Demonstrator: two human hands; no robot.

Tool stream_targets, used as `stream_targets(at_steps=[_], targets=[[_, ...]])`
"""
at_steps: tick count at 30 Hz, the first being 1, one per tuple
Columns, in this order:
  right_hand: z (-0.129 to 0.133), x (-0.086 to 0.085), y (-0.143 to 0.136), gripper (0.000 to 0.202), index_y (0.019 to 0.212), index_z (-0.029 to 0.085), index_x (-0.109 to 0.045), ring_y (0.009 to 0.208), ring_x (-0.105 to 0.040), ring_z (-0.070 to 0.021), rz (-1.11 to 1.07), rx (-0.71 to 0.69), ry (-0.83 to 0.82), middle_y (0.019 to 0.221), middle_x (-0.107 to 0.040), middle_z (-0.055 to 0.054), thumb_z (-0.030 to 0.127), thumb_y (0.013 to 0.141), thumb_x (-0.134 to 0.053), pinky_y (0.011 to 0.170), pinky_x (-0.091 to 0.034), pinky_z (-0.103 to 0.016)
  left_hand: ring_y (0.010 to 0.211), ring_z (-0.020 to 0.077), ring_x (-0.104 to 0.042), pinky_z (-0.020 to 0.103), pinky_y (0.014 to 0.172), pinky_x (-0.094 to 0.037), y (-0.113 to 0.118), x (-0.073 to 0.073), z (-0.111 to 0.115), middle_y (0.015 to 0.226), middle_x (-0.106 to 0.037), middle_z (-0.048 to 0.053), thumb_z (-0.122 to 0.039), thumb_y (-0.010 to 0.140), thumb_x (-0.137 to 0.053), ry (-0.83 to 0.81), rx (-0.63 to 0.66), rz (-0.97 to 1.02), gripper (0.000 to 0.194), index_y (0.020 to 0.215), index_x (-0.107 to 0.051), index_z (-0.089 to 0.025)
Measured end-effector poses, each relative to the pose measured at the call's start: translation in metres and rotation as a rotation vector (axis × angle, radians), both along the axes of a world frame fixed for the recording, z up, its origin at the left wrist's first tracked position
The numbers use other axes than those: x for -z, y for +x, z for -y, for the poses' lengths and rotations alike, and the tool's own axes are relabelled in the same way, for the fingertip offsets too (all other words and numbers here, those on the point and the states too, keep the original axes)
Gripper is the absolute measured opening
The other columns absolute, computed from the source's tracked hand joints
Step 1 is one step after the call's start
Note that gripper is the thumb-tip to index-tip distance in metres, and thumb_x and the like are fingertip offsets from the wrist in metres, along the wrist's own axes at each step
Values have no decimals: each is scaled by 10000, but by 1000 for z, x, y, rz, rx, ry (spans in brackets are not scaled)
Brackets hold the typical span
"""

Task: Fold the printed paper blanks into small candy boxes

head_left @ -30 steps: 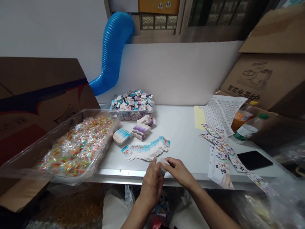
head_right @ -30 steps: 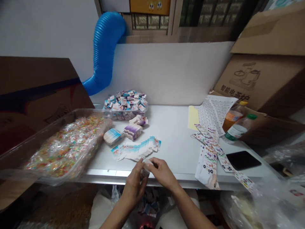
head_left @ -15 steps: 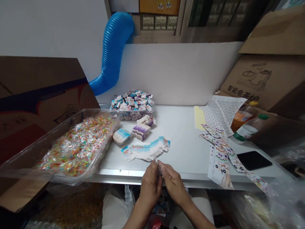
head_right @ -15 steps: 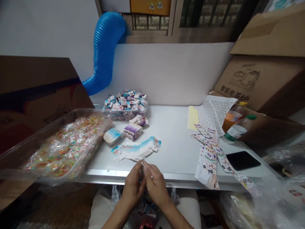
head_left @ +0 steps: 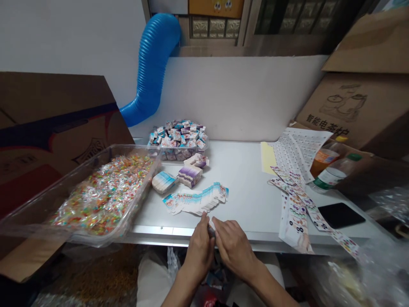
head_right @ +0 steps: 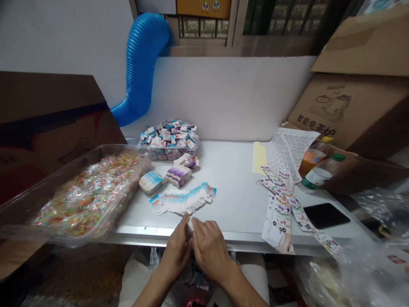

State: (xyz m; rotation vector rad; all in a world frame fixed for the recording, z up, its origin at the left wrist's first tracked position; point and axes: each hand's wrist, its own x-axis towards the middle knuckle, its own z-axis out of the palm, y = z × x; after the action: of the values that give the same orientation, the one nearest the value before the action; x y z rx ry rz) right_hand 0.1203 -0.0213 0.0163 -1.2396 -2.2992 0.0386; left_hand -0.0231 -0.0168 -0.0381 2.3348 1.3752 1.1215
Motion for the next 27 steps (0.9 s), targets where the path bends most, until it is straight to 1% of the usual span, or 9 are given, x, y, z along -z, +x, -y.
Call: stream_targets(at_steps=[6,9,12,14,16,18,20,24,27], targets=[[12,10,-5,530,1313,73,-458,952,-590,-274,21,37,113,1182,-611,-188,23,791,-385,806,-478,-447,1286,287,-393,467,967,-452,-3,-7,1,1369,-391,249,-121,859,-371,-41,50,-38,602,1409,-125,-101],[12,12,-2,452,1273,133,-519,928,-611,-256,-98,-14,27,1172,-629,-151,69,841,-406,793,-486,-428,1271,272,-418,449,959,-464,-3,-5,4,1360,-406,245,-128,869,-362,-67,65,-8,615,1417,-84,-97],[-11,13,15,296,1108,218,-645,855,-641,-203,-305,-40,-211,1029,-701,-81,220,909,-426,760,-506,-353,1290,254,-394,437,973,-455,-4,-2,11,1389,-383,212,-128,879,-369,-91,68,-11,583,1413,-135,-138],[-40,16,30,289,1010,211,-682,884,-639,-192,-387,68,-289,974,-711,-71,296,921,-420,792,-498,-335,1279,259,-410,436,963,-461,-4,0,16,1397,-378,202,-145,887,-395,-118,55,-64,544,1397,-207,-162],[-73,22,45,311,1100,204,-642,1028,-581,-229,-256,171,-236,1101,-668,-86,362,872,-501,897,-439,-393,1244,289,-449,452,936,-475,-4,-1,22,1395,-382,206,-222,876,-485,-145,45,-142,560,1386,-257,-181],[-103,29,55,508,1241,172,-548,1147,-494,-293,-166,187,-233,1277,-556,-141,391,787,-612,936,-385,-455,1233,336,-449,494,928,-466,-5,-3,25,1410,-360,208,-338,820,-598,-144,30,-212,668,1388,-276,-199],[-123,36,61,567,1280,165,-509,1157,-476,-314,-67,168,-245,1321,-514,-155,373,768,-632,922,-375,-464,1224,347,-453,506,929,-458,-6,-5,27,1407,-369,202,-397,787,-630,-121,7,-233,728,1391,-277,-195],[-132,37,64,253,1039,208,-664,943,-587,-244,-26,104,-247,1119,-666,-86,302,840,-539,847,-401,-383,1085,275,-573,431,863,-512,-10,-1,24,1235,-558,172,-302,860,-522,-82,-5,-185,560,1358,-313,-154],[-116,23,63,266,979,180,-674,914,-586,-236,-60,151,-189,1042,-685,-105,264,895,-436,857,-376,-377,1028,262,-599,423,830,-526,-9,-2,15,1170,-594,161,-254,876,-482,-19,-30,-149,498,1340,-328,-158]])
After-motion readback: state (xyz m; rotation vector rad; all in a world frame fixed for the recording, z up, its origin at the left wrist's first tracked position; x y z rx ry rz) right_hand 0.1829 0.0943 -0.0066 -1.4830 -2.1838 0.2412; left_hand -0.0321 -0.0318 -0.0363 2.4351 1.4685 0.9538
